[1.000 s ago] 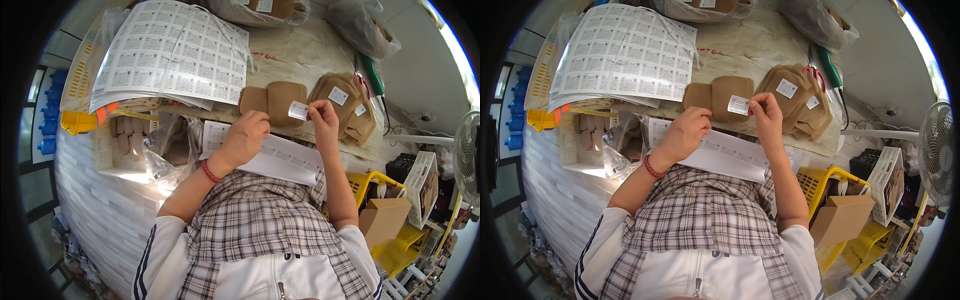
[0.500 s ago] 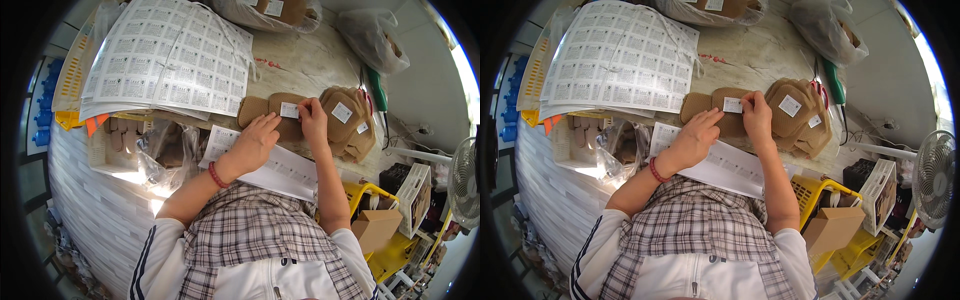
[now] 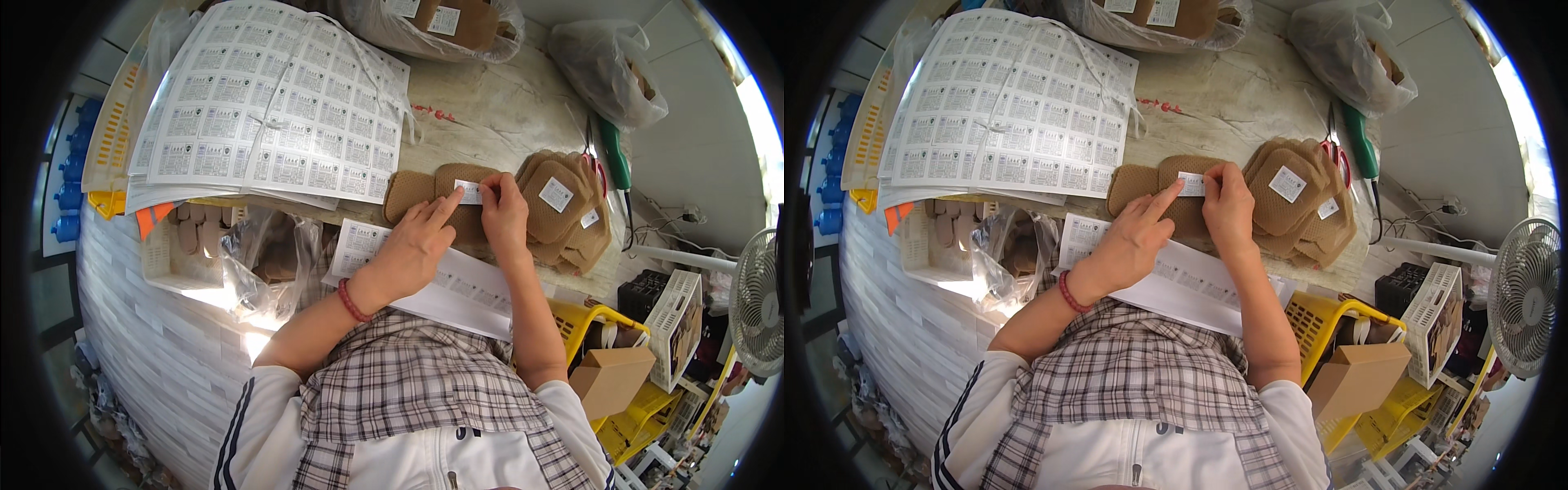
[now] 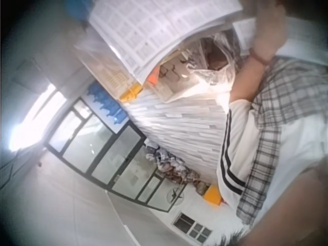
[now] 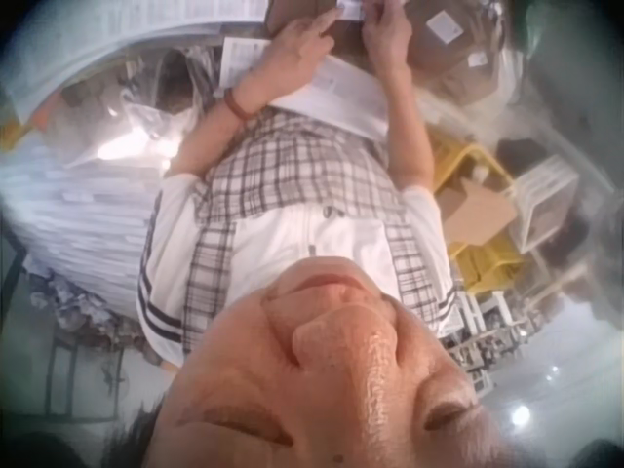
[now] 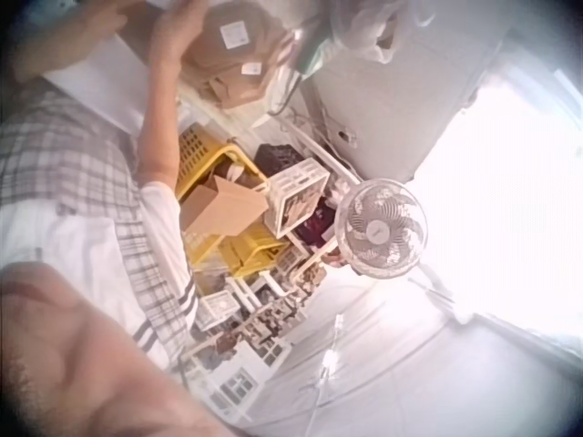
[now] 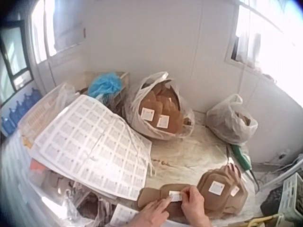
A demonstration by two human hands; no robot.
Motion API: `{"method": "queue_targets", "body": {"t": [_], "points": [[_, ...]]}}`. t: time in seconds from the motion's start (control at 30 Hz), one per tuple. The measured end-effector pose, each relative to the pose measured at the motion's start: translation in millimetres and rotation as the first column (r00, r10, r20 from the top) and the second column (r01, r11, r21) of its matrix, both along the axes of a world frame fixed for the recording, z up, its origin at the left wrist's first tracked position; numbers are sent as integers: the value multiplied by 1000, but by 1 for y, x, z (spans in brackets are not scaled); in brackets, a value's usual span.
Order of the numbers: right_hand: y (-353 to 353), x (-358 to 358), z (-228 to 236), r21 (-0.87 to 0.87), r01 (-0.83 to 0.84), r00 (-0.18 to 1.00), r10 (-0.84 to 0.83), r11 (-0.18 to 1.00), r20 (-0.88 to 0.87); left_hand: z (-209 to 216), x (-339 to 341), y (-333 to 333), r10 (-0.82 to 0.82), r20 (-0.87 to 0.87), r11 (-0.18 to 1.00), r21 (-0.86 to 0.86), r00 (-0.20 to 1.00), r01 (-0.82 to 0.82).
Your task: The person repeatedly peels adhesive labels from a sheet and affixes them onto small brown pouches on a cluttered worktable. They handle the pouches one at a time, placing each labeled pouch into a plastic bag after labeling.
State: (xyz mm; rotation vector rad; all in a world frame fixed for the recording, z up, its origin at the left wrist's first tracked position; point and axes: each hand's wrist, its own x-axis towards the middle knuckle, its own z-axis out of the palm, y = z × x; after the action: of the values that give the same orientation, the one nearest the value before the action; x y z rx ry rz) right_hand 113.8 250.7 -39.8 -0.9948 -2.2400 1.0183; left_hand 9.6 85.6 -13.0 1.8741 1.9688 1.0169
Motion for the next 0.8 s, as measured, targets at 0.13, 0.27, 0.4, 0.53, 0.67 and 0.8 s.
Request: {"method": "queue_targets", "body": {"t": [0.13, 0.27, 0.4, 0.53, 0.67, 0.8], "points": [[0, 1, -6, 77, -32, 999, 31, 997, 9, -3, 2, 3, 2, -105, 1000, -7, 994, -3], [0, 2, -5, 155, -107, 985, 84, 982, 149, -4, 5, 4, 16, -133, 999, -31, 991, -20], [-11, -4, 7, 240, -57, 978, 6, 969, 209, -5, 5, 5, 27, -133, 999, -33, 991, -32], [-9, -1, 2, 312, -56, 979, -9, 949, 202, -6, 6, 6, 30, -129, 999, -39, 991, -35], [-4, 3, -14, 365, -35, 990, -17, 930, 139, -7, 6, 5, 30, -139, 998, -42, 990, -36], [-5, 3, -22, 430, 1, 997, -35, 903, 71, -10, 7, 3, 20, -128, 999, -24, 992, -24]]}}
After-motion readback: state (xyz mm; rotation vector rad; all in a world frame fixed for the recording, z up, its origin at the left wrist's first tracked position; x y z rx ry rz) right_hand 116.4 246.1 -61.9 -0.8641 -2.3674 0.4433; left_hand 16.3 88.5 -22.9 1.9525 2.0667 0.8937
